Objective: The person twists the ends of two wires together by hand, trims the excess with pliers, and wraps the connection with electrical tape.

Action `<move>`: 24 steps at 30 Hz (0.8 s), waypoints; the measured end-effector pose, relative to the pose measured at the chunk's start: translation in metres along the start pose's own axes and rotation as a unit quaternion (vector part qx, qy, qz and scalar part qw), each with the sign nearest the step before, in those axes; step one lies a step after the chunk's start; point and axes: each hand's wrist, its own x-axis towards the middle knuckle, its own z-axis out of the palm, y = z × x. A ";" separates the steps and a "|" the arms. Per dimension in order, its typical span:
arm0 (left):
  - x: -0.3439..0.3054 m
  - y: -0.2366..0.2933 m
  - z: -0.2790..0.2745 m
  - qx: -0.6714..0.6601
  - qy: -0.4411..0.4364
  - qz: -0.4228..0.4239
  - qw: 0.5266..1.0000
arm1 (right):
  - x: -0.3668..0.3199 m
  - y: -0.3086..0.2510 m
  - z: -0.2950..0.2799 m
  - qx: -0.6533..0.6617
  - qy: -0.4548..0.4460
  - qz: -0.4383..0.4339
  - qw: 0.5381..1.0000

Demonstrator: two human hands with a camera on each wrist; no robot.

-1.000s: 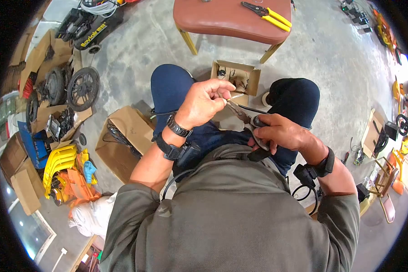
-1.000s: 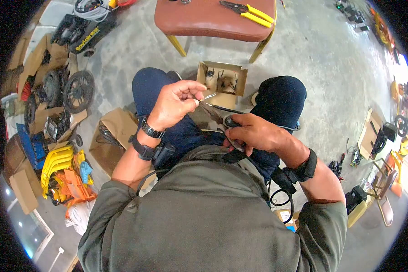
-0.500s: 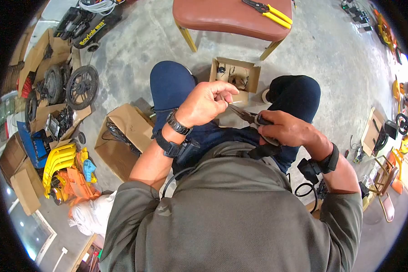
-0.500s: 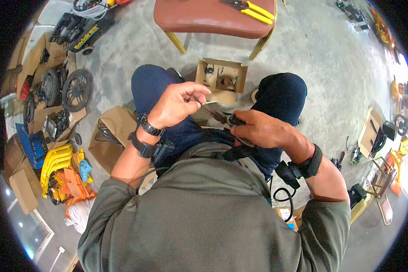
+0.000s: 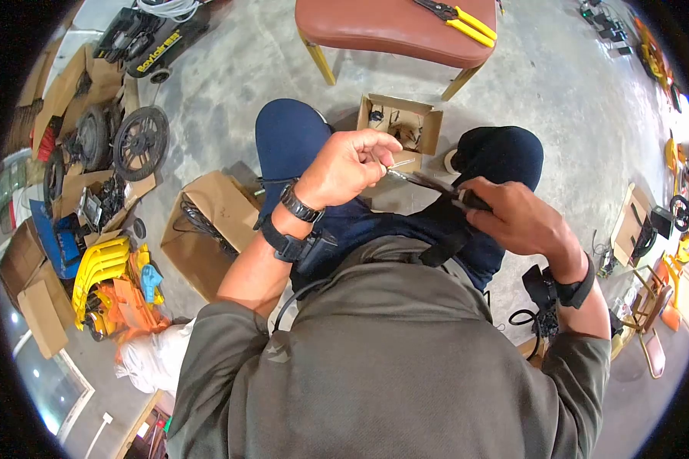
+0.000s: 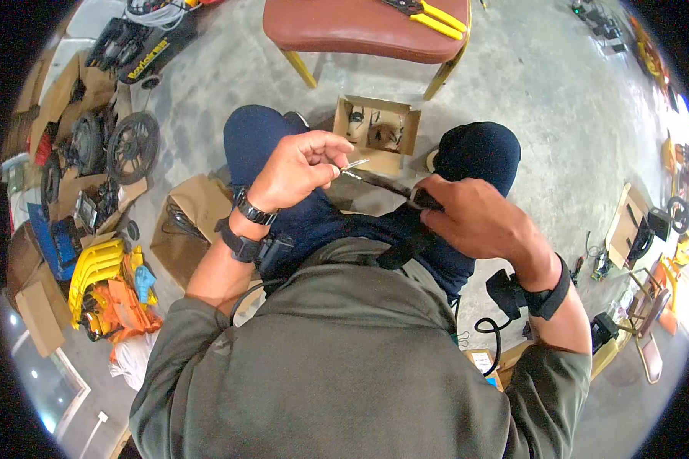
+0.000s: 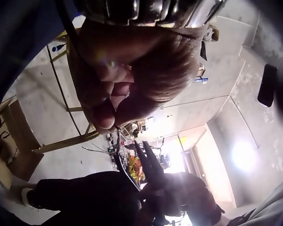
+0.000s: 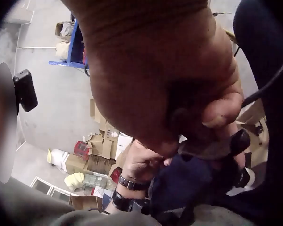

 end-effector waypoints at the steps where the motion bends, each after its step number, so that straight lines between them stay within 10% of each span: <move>1: 0.000 0.001 -0.001 -0.003 0.000 -0.004 1.000 | -0.002 -0.002 -0.002 -0.046 0.019 0.000 0.999; 7: 0.000 0.009 0.002 -0.001 0.006 -0.009 1.000 | 0.007 0.004 0.015 -0.180 0.118 -0.047 0.976; 24: -0.016 0.020 0.001 -0.043 -0.012 0.010 0.999 | 0.052 0.034 0.009 -0.010 0.017 -0.163 0.987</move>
